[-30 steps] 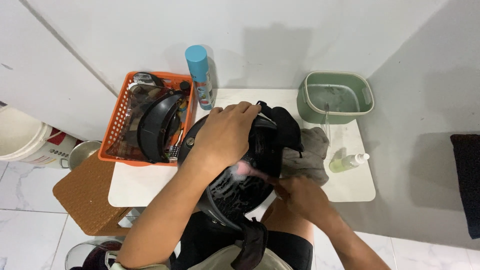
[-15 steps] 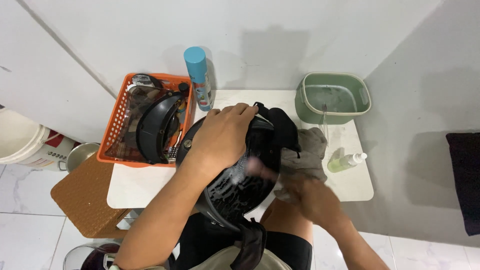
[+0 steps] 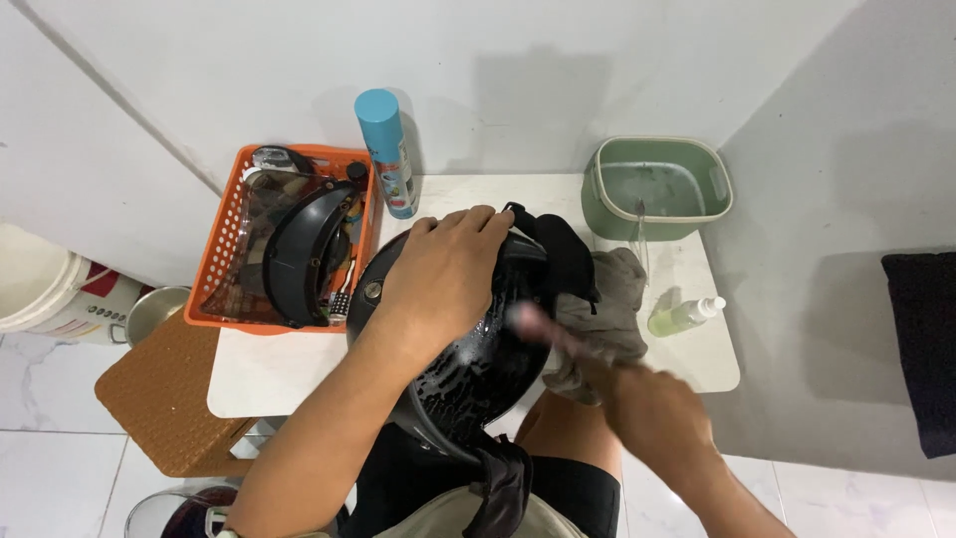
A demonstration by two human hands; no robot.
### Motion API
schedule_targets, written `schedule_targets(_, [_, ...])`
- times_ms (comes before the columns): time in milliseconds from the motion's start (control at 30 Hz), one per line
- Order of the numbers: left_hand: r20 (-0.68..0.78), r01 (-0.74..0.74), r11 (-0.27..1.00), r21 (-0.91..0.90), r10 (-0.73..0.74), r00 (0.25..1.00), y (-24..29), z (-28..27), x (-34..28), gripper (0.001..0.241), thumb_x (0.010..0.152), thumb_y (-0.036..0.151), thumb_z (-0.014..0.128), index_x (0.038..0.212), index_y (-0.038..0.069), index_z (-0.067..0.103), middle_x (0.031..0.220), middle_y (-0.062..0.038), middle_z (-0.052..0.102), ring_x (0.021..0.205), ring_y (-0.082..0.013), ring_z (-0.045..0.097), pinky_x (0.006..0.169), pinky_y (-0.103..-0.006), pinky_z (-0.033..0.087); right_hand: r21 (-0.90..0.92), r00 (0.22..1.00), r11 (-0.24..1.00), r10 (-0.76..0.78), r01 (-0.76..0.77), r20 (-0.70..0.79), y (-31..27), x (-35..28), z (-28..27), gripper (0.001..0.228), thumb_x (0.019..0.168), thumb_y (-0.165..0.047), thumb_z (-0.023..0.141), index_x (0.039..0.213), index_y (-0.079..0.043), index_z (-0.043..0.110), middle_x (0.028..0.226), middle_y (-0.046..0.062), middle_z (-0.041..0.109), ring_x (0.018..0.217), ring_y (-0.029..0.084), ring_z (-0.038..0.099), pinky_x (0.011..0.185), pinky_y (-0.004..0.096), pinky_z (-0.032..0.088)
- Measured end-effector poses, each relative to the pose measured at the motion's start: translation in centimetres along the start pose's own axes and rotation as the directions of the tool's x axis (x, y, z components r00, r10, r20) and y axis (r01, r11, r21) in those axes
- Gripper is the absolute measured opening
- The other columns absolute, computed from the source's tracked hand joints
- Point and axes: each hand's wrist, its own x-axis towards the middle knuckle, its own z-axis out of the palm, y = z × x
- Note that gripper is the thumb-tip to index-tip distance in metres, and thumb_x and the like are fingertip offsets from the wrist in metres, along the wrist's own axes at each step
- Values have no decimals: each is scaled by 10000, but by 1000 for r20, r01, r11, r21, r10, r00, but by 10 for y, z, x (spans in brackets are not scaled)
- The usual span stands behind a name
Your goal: The person scrubs a black motorcycle helmet with a pink toothbrush and soapy water. They hold the helmet with one hand while scrubbing the exterior surface with the other, occasionally dipping the brush into a nearby bucket of water.
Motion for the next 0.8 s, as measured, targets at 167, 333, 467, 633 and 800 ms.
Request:
schedule_targets(167, [12, -9, 1000, -26, 9, 1000, 0, 0, 3, 662, 728, -124, 510, 1365, 46, 564, 1175, -109, 662, 1040, -350, 643, 779, -487, 461, 52, 960, 999, 16, -1, -279, 18, 34, 50, 426, 972, -151, 470, 1305, -415, 498, 960, -15, 714, 690, 371, 716, 521, 492, 559])
schedule_targets(333, [64, 24, 998, -60, -20, 998, -2, -3, 4, 676, 760, -113, 486, 1414, 50, 534, 1269, -123, 643, 1120, -368, 618, 810, -506, 445, 63, 996, 996, -71, 67, 61, 5, 21, 36, 844, 902, 12, 401, 1412, -652, 506, 962, 75, 701, 868, 335, 702, 696, 480, 556])
schedule_targets(467, [31, 12, 998, -58, -11, 999, -2, -1, 1, 693, 740, -106, 491, 1416, 39, 546, 1292, -138, 648, 1133, -364, 629, 821, -502, 457, 104, 999, 995, 13, -10, -30, 0, 20, 30, 588, 966, -128, 453, 1480, -412, 417, 1002, 108, 709, 836, 371, 734, 649, 512, 597])
schedule_targets(633, [-28, -31, 999, -39, 30, 999, 0, -3, 0, 672, 741, -69, 494, 1401, 41, 559, 1282, -118, 658, 1136, -359, 633, 804, -500, 457, 208, 995, 975, -91, 83, 28, 5, 26, 37, 727, 874, 7, 431, 1388, -471, 620, 1084, 105, 730, 978, 370, 734, 823, 507, 615])
schedule_targets(800, [-28, -16, 999, -30, 15, 1000, 0, -2, -1, 635, 780, -75, 482, 1400, 42, 560, 1273, -124, 654, 1127, -355, 631, 808, -494, 457, 334, 947, 886, -301, 321, -112, 7, 21, 36, 543, 1013, -274, 381, 1415, -577, 585, 1017, 62, 783, 945, 343, 706, 738, 443, 530])
